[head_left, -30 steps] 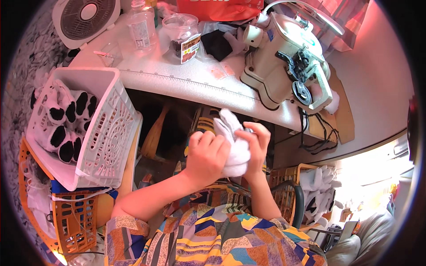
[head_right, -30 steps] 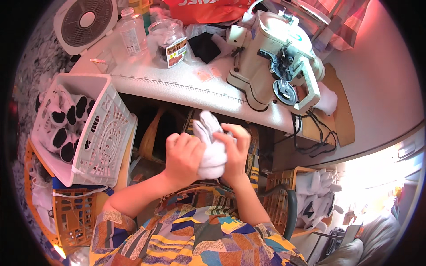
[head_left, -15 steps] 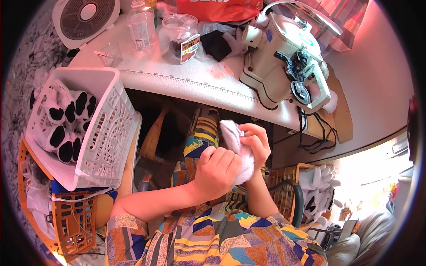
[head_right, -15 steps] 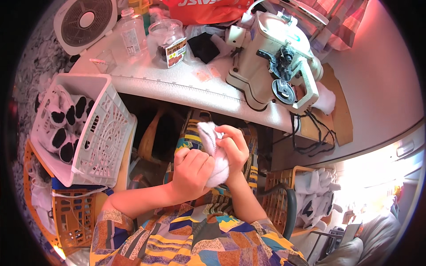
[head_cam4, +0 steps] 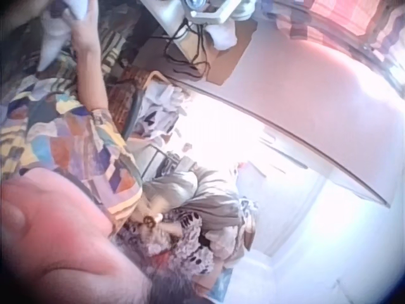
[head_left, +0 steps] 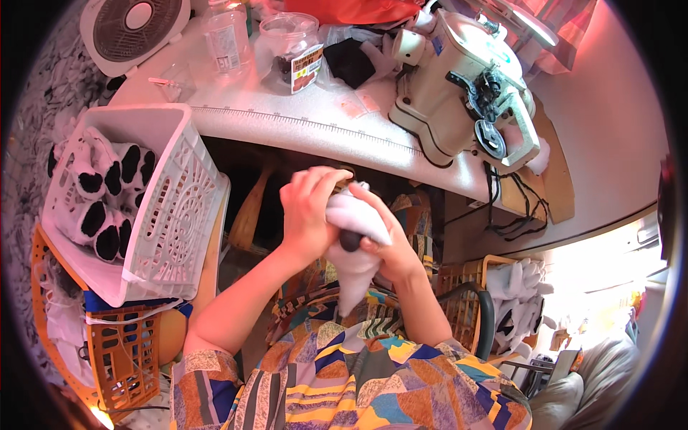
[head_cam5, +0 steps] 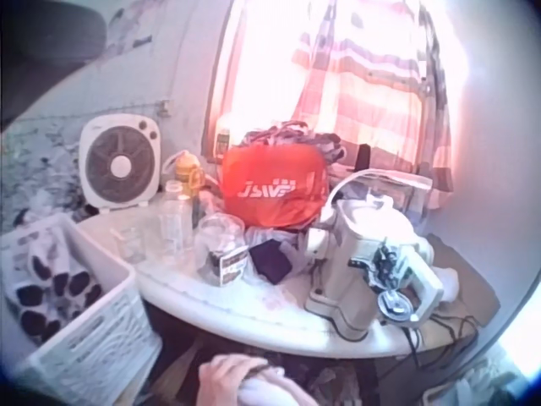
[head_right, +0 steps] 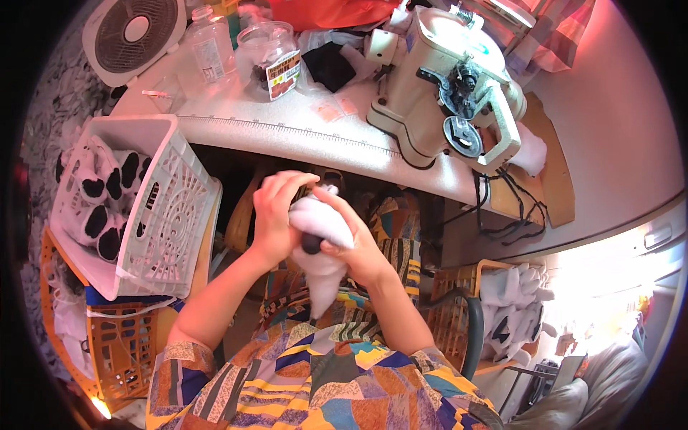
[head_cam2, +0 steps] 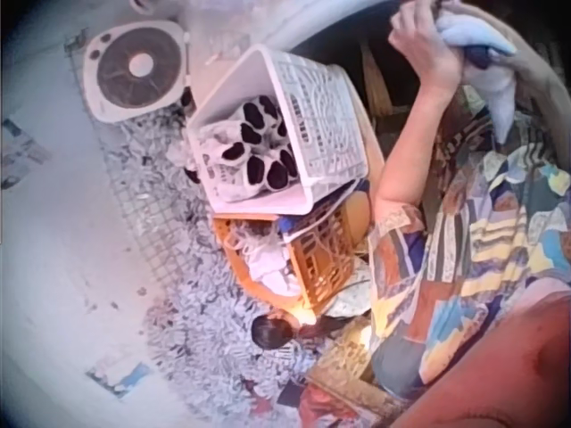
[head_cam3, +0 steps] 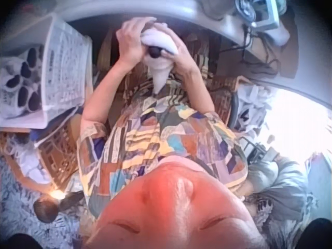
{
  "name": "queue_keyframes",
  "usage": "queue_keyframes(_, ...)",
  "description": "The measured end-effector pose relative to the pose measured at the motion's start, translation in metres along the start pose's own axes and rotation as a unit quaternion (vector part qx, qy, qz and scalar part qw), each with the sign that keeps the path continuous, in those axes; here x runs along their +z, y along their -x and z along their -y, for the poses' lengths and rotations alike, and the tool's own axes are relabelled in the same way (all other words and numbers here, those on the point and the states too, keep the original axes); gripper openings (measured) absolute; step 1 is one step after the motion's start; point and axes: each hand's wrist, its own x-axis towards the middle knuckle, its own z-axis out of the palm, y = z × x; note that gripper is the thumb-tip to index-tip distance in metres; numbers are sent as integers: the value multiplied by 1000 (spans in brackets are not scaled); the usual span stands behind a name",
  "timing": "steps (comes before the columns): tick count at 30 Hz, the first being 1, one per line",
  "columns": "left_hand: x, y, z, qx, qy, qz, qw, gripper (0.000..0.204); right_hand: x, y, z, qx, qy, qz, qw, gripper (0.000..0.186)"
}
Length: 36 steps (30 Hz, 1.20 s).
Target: Sewing together fabric pieces to create parts for a plush toy or garment using a sewing machine.
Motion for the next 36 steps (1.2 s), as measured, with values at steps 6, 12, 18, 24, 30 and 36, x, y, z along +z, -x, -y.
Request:
queue_keyframes(6,-2,9,16,-129,157,128,971,41,-1,0,-4,-21,-40,34,998,96)
queue_keyframes(12,-1,25,-42,152,-47,48,986,41,-10,-14,-9,-289,383,-290,828,39)
queue_keyframes(18,0,21,-29,152,-82,5,985,36,2,-2,9,-388,632,-193,643,49)
queue_keyframes(24,13,27,-33,176,-15,-5,984,43,-16,-2,-2,-442,579,-191,658,48)
queue_keyframes(30,20,34,-46,244,-1,7,970,42,-5,-5,2,-347,545,-295,704,55)
queue_keyframes(36,18,37,-42,166,69,40,983,40,-17,2,8,-297,469,-246,795,60)
